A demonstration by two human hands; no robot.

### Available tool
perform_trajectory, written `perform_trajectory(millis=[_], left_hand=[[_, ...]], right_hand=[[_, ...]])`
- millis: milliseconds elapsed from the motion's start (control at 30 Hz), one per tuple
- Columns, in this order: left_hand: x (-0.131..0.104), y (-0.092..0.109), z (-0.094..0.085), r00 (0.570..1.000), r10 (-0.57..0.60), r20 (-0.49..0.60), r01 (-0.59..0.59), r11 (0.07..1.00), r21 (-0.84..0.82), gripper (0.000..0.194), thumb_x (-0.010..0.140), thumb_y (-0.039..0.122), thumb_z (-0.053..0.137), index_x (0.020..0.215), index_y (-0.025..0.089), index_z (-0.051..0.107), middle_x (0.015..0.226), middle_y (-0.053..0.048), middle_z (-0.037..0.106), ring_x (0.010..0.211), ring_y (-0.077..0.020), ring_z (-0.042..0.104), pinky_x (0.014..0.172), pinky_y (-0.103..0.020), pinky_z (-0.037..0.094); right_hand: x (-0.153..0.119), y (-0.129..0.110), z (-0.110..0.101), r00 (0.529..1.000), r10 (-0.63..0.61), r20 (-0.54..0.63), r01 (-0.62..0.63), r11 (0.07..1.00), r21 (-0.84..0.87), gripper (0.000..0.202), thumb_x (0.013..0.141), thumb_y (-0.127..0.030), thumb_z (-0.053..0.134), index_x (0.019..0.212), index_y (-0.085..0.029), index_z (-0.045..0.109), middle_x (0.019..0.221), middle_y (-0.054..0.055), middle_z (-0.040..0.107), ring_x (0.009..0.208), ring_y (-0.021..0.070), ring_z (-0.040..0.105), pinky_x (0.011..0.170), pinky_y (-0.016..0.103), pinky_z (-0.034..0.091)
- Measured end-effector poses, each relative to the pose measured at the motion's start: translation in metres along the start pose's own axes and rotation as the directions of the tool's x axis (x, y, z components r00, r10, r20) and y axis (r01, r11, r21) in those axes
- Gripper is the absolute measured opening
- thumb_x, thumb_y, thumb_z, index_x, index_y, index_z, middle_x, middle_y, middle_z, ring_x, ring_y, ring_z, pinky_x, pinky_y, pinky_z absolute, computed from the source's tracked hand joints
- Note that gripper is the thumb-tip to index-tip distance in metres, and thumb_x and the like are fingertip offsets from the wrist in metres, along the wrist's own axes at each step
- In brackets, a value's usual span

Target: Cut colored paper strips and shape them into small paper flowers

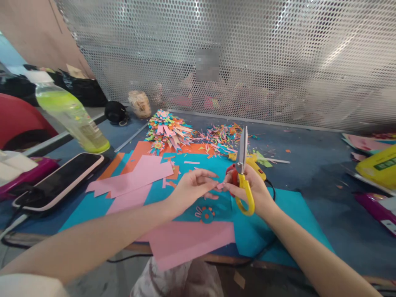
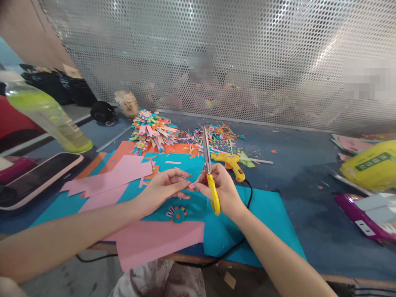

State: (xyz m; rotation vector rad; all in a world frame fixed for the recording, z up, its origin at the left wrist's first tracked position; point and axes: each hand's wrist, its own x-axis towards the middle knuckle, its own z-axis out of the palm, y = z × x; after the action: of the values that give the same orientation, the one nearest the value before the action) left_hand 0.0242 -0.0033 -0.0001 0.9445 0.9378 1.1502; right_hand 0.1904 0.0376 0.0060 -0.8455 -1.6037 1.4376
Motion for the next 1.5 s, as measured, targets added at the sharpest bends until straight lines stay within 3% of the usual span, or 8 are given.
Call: perform_trajectory(millis=[267,533,767,1100,1500], left_hand=[[0.0,-0.003,-0.001,0.996,0.068,0.054,-0.073,0.993,0.09,0.027,0.069,0.026,0.069,0.091,0.015,0.058,0.076,-0.002,0.069,0.071,-0.0166,0.066,0.064,-0.03,0.056],[-0.001,-0.001,0.002,0.996,0.065,0.063,-0.069,0.996,0.061,0.028,0.071,0.026,0.067,0.095,0.015,0.056,0.076,-0.001,0.067,0.072,-0.0153,0.065,0.063,-0.029,0.056],[0.0,-0.006,0.0,0.998,0.034,0.045,-0.035,0.999,0.04,0.041,0.061,0.024,0.075,0.094,0.015,0.054,0.073,-0.002,0.069,0.069,-0.0166,0.067,0.062,-0.028,0.055],[-0.004,-0.001,0.002,0.999,0.017,0.042,-0.019,0.999,0.051,0.035,0.062,0.023,0.074,0.092,0.015,0.056,0.073,-0.002,0.069,0.073,-0.0185,0.067,0.059,-0.027,0.056],[-0.003,-0.003,0.0,0.988,0.107,0.109,-0.116,0.989,0.088,0.036,0.068,0.024,0.069,0.098,0.016,0.051,0.074,-0.002,0.064,0.065,-0.0149,0.063,0.058,-0.029,0.054]], right_hand=[[0.0,-0.005,0.002,0.998,0.028,-0.051,-0.03,0.999,-0.044,0.041,0.059,-0.037,0.073,0.078,-0.024,0.039,0.067,-0.005,0.055,0.049,0.0097,0.051,0.043,0.024,0.041],[-0.001,-0.004,0.002,1.0,0.024,-0.013,-0.025,1.0,-0.012,0.041,0.06,-0.035,0.073,0.079,-0.023,0.038,0.067,-0.005,0.056,0.057,0.0126,0.057,0.052,0.026,0.045],[-0.002,-0.007,0.006,0.999,0.014,-0.047,-0.018,0.997,-0.078,0.042,0.056,-0.033,0.075,0.075,-0.023,0.038,0.064,-0.005,0.056,0.055,0.012,0.056,0.056,0.028,0.048],[-0.002,-0.01,0.004,1.0,0.004,0.003,-0.004,0.995,-0.096,0.041,0.057,-0.032,0.075,0.073,-0.023,0.038,0.065,-0.005,0.055,0.057,0.012,0.056,0.055,0.028,0.049],[-0.001,-0.004,0.004,0.998,-0.063,-0.004,0.061,0.974,-0.219,0.034,0.063,-0.031,0.071,0.076,-0.023,0.042,0.064,-0.004,0.056,0.055,0.0124,0.055,0.056,0.029,0.05]])
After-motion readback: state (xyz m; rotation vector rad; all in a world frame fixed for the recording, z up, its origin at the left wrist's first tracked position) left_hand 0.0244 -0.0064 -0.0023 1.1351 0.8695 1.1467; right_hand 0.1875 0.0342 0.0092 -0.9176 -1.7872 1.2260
